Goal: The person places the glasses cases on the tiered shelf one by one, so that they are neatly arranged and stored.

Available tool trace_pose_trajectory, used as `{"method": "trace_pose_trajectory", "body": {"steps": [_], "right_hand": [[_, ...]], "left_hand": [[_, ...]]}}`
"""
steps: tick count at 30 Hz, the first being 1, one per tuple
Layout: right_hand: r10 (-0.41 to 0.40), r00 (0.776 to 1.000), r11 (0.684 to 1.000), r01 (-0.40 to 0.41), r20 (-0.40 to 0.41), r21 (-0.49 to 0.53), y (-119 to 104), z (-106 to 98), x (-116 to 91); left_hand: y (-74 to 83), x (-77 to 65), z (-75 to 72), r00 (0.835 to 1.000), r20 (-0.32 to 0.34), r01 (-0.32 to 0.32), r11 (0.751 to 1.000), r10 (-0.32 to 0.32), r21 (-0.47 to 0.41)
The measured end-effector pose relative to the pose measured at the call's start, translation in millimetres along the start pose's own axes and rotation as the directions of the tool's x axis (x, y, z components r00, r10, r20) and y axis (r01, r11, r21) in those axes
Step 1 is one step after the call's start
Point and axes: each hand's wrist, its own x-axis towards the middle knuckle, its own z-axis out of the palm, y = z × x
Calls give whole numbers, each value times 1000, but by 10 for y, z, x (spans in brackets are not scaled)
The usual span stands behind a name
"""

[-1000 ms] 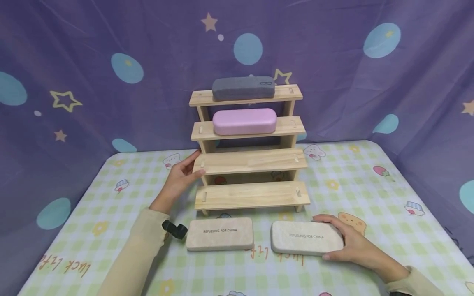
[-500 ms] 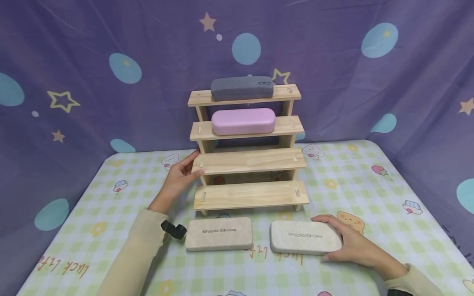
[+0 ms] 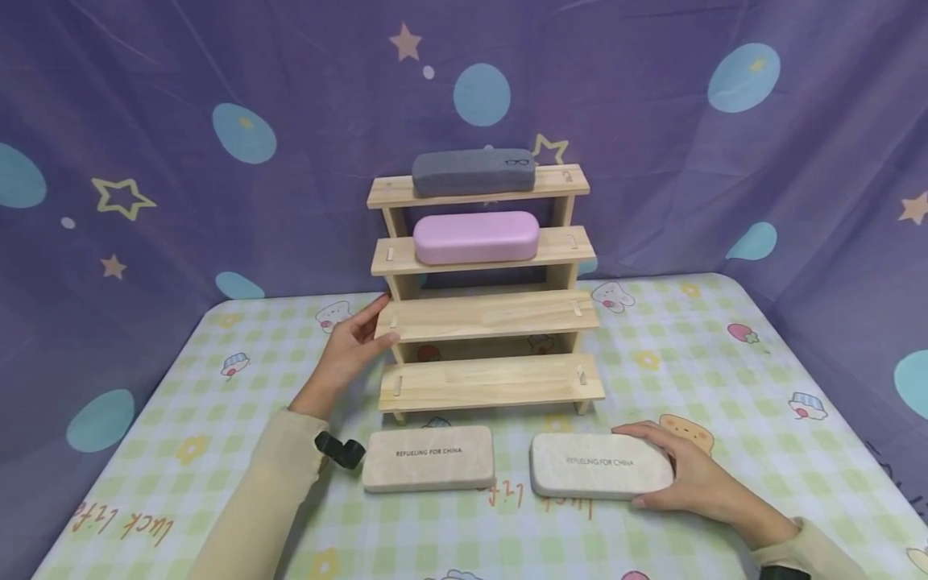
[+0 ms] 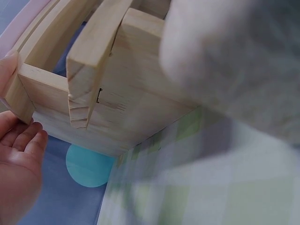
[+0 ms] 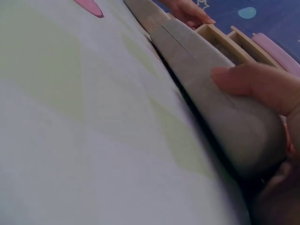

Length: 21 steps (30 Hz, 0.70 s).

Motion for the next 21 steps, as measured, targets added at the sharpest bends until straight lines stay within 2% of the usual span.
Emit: {"method": "trace_pose_trajectory", "body": {"steps": [5,14,21], "right_hand": [[-48,999,999,48,-1,12,6,-5,15],[-53,998,999,53,-19,7,-6,-18,19],[-99,993,990,92,-58,-111,-70,-49,30]], "left_hand": [[-12,7,-6,1000,-2,2,1000,-2,0],[-1,-1,1,1000,-2,-8,1000,8,4],[-14,2,-3,1000,0,-8,1000,8,3]]}}
